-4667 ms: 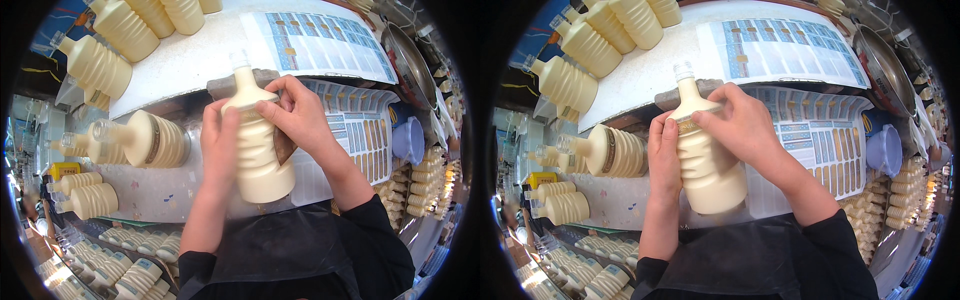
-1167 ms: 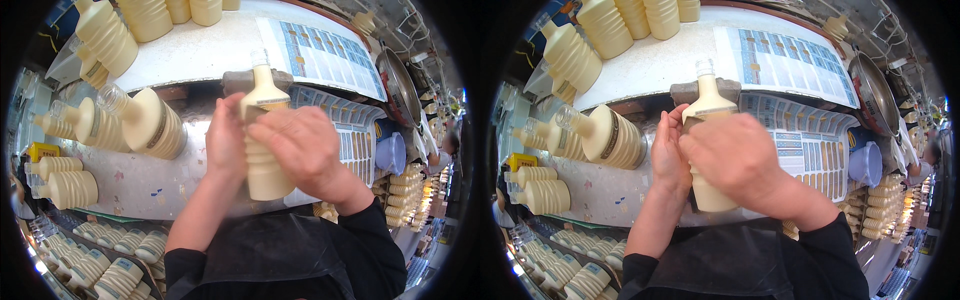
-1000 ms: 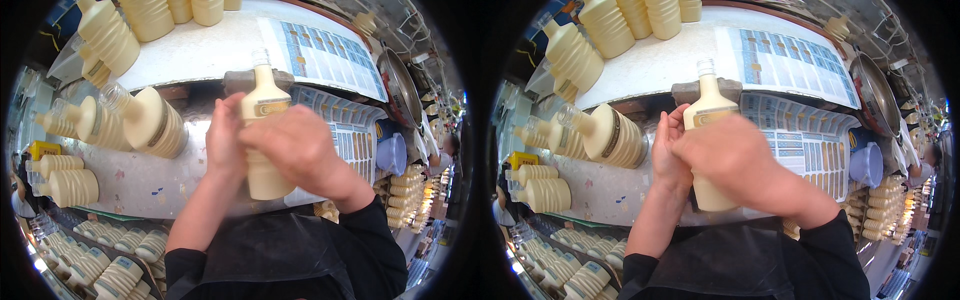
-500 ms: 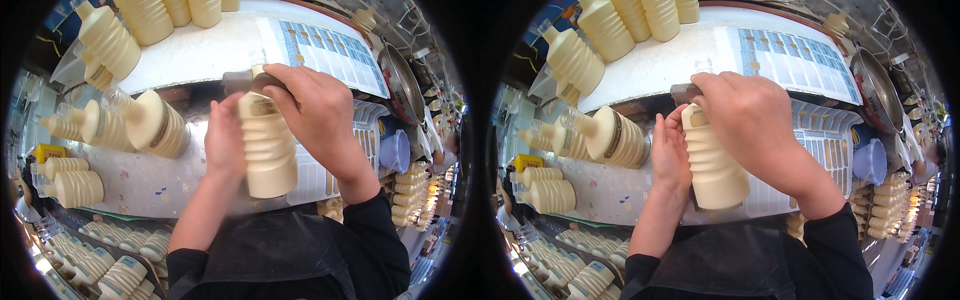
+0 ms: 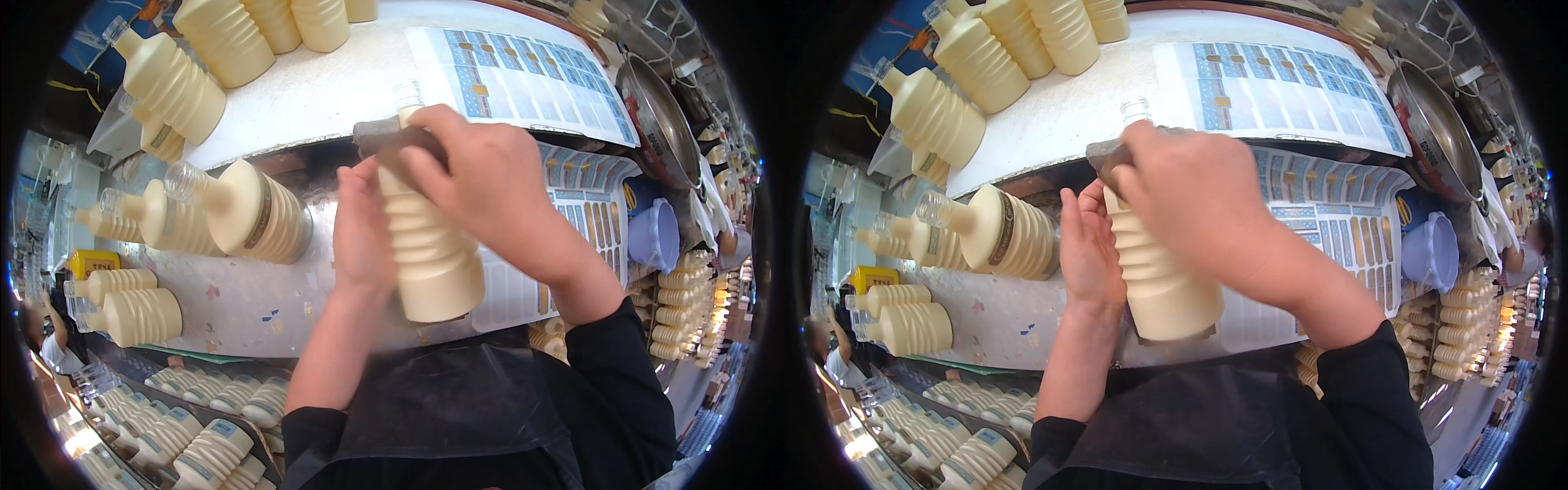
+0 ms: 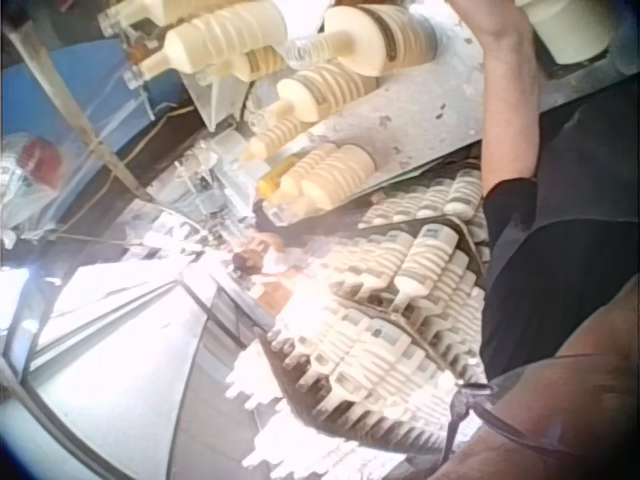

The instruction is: The person applies rectangular labels to the sides of cream-colored plastic bottles. They peel each label from a sheet, align it on the bottle, and smooth it down with their fingers. Finished bottles are placed on a nearby metal table.

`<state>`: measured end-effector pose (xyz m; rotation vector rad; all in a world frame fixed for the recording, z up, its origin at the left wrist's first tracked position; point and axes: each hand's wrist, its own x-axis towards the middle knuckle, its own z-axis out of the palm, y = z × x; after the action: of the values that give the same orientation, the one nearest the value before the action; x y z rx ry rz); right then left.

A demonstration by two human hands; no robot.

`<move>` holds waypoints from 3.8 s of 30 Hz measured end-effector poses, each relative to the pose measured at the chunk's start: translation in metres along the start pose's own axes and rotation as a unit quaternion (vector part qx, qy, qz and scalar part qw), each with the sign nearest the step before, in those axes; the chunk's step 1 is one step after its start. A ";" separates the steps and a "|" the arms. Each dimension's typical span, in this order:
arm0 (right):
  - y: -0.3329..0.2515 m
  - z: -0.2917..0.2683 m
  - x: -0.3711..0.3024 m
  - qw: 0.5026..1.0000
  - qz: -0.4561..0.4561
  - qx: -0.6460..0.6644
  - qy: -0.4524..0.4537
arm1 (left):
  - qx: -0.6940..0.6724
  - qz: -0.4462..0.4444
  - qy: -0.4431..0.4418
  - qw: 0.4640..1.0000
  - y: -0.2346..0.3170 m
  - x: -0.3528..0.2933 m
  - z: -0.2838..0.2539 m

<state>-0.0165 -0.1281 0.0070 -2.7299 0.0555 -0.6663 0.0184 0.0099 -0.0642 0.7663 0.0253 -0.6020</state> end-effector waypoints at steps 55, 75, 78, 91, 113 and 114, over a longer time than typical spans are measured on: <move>0.077 0.027 -0.022 0.904 0.195 0.371 0.082 | 0.227 -0.013 0.004 0.974 -0.011 0.009 -0.015; 0.044 0.015 -0.007 0.927 0.245 0.272 0.078 | 0.087 -0.056 0.007 0.995 -0.003 -0.011 0.012; 0.027 0.014 0.001 0.953 0.189 0.213 0.100 | 0.079 -0.041 -0.015 0.996 -0.006 -0.011 0.012; -0.014 0.021 0.018 0.994 0.039 -0.069 0.074 | 0.051 -0.035 -0.046 0.997 -0.011 -0.009 0.006; 0.060 0.022 -0.013 0.970 0.144 0.175 0.087 | 0.269 -0.012 0.015 0.963 -0.007 0.001 0.002; 0.064 0.023 -0.014 0.968 0.144 0.183 0.095 | 0.262 -0.009 0.013 0.965 -0.008 0.002 -0.002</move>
<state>-0.0159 -0.1802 -0.0398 -2.2411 0.3330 -0.7636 0.0159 0.0051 -0.0712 1.2892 -0.1071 -0.6225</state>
